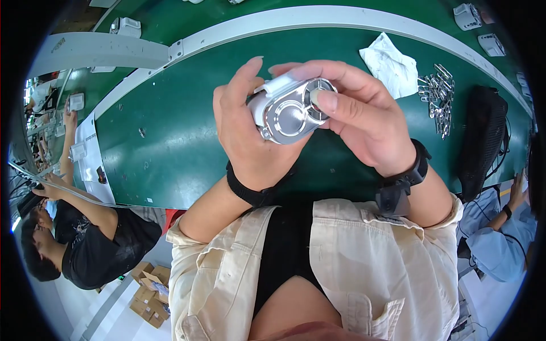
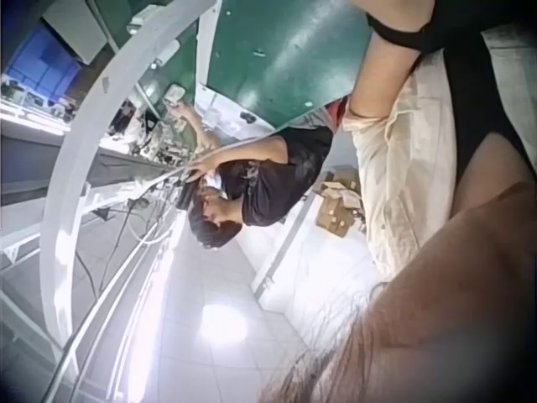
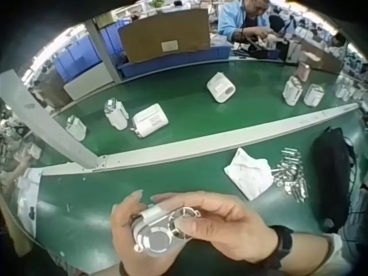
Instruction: The person wipes a white electronic device with a cloth, presses a small component into its top, and places it on the conveyor belt. They repeat this process for several more devices, wiping and assembling each one before setting it back on the belt.
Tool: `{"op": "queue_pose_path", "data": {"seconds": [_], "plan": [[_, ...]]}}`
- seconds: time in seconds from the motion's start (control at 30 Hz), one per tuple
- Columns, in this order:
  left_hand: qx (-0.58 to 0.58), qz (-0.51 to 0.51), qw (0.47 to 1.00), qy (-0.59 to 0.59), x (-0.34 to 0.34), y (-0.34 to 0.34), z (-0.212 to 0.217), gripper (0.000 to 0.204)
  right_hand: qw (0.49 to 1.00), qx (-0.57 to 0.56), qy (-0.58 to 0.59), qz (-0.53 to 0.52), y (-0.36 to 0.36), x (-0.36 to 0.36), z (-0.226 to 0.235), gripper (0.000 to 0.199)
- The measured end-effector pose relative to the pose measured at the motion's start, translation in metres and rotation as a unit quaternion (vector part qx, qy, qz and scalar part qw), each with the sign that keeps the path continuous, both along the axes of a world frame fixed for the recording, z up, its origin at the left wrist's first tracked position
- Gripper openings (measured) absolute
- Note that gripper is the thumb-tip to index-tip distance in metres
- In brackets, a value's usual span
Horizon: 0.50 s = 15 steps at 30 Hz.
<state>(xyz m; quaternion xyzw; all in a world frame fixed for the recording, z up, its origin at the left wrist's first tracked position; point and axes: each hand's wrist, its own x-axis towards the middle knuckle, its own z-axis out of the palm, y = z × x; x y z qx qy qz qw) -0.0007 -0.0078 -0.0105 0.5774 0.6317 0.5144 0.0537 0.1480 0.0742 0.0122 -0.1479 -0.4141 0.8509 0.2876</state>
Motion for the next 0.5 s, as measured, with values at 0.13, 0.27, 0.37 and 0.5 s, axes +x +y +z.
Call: {"op": "queue_pose_path", "data": {"seconds": [0.13, 0.27, 0.37, 0.5], "plan": [[0.01, 0.011, 1.0, 0.023, -0.001, 0.0015, -0.0004, 0.085, 0.999, -0.035, 0.004, 0.018, -0.0001, 0.0012, 0.0024, 0.036], [-0.022, -0.013, 0.999, -0.023, 0.0004, -0.0018, -0.0005, 0.089, 0.992, -0.112, 0.055, 0.03, -0.0044, -0.0011, -0.0023, 0.038], [-0.028, -0.033, 0.997, -0.057, 0.0013, -0.0036, -0.0021, 0.09, 0.986, -0.145, 0.083, 0.028, -0.0069, -0.0054, -0.0032, 0.039], [-0.002, -0.032, 0.997, -0.076, 0.0046, -0.0022, -0.0057, 0.087, 0.991, -0.118, 0.063, 0.011, -0.0097, -0.0059, 0.0003, 0.04]]}}
